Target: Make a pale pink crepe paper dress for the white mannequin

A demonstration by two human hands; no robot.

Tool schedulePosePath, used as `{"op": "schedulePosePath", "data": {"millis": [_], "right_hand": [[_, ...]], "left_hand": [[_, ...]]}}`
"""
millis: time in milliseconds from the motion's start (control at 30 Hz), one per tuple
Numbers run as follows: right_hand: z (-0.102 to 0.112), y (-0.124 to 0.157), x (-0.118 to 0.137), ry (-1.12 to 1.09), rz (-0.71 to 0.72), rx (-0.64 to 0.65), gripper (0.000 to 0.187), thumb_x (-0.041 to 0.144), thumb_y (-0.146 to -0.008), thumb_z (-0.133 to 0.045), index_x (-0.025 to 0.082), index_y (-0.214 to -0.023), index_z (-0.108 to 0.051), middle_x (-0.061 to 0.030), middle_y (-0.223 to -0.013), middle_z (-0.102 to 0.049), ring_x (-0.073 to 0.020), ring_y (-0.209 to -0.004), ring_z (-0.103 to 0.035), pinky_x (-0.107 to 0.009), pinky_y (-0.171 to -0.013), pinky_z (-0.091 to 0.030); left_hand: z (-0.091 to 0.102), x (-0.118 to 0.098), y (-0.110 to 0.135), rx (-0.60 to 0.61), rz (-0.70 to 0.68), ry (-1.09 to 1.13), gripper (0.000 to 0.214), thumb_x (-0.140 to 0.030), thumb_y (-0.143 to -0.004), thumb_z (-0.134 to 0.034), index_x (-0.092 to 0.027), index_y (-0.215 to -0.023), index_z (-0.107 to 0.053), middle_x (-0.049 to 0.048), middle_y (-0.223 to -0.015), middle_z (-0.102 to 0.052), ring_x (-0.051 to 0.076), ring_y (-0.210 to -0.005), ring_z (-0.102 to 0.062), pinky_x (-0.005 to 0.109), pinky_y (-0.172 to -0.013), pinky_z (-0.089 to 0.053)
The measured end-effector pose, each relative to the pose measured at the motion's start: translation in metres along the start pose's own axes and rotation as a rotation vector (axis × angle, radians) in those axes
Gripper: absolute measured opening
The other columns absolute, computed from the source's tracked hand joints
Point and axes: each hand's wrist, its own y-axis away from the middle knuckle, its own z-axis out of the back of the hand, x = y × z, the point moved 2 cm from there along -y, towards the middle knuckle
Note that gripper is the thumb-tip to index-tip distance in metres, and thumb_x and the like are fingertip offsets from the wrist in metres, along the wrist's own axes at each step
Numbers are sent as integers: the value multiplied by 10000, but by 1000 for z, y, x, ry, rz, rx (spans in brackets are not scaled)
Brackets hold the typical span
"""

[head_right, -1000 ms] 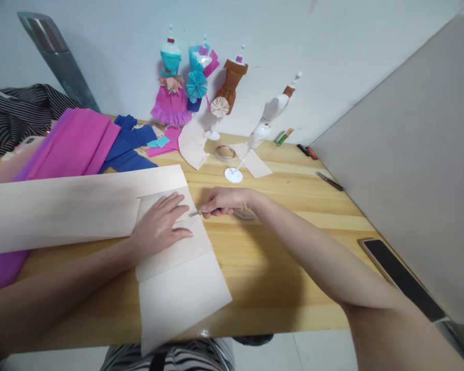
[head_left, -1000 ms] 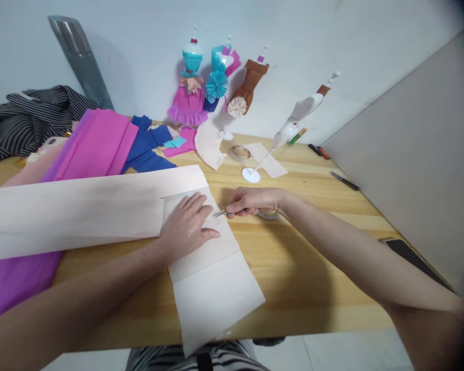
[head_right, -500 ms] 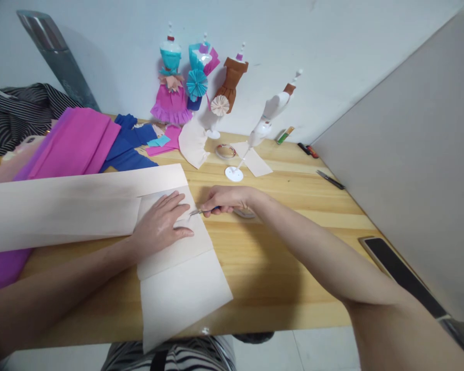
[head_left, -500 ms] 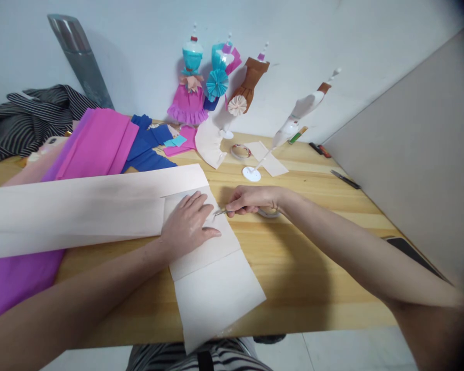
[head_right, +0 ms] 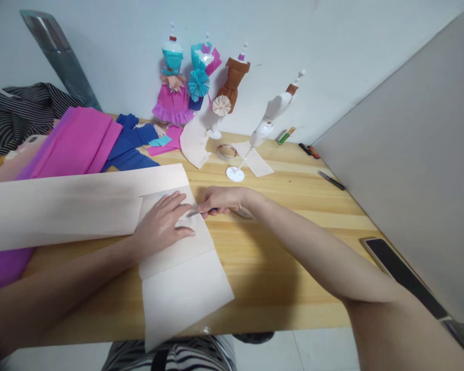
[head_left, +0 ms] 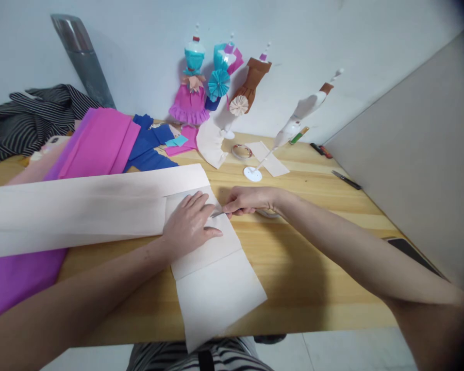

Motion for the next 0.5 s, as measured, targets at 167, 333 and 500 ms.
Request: {"op": "schedulePosePath", "data": {"millis": [167,333,500], "right_hand": [[-1,1,-3,-13,23,-20,331,434,-708,-707,116,-674,-620,69,-451,-397,-37,-417,-276,-191,-394,-158],[0,1,-3,-13,35,-31,335,436,-699,-716,116,-670,-620,64,-463,-411,-35,-420,-285,-189,-387,-150],[0,1,-2,-58,-35,-16,362,460,-713,-699,105,-702,-631,68,-465,-398,-27,-405,-254,-188,-382,-139]], "left_hand": [[-3,1,1,-6,6,-5,483,-529,-790,-656,-160,-1098,-605,159,-1329,-538,325,-1306,-428,471,-1068,-341],[-2,0,1,-7,5,0,484,-531,-793,-651,-158,-1098,-607,162,-1329,-540,325,-1307,-428,474,-1070,-341],[0,0,0,-2,2,13,481,-521,-795,-654,-157,-1105,-601,160,-1326,-541,323,-1308,-424,474,-1072,-337]]}}
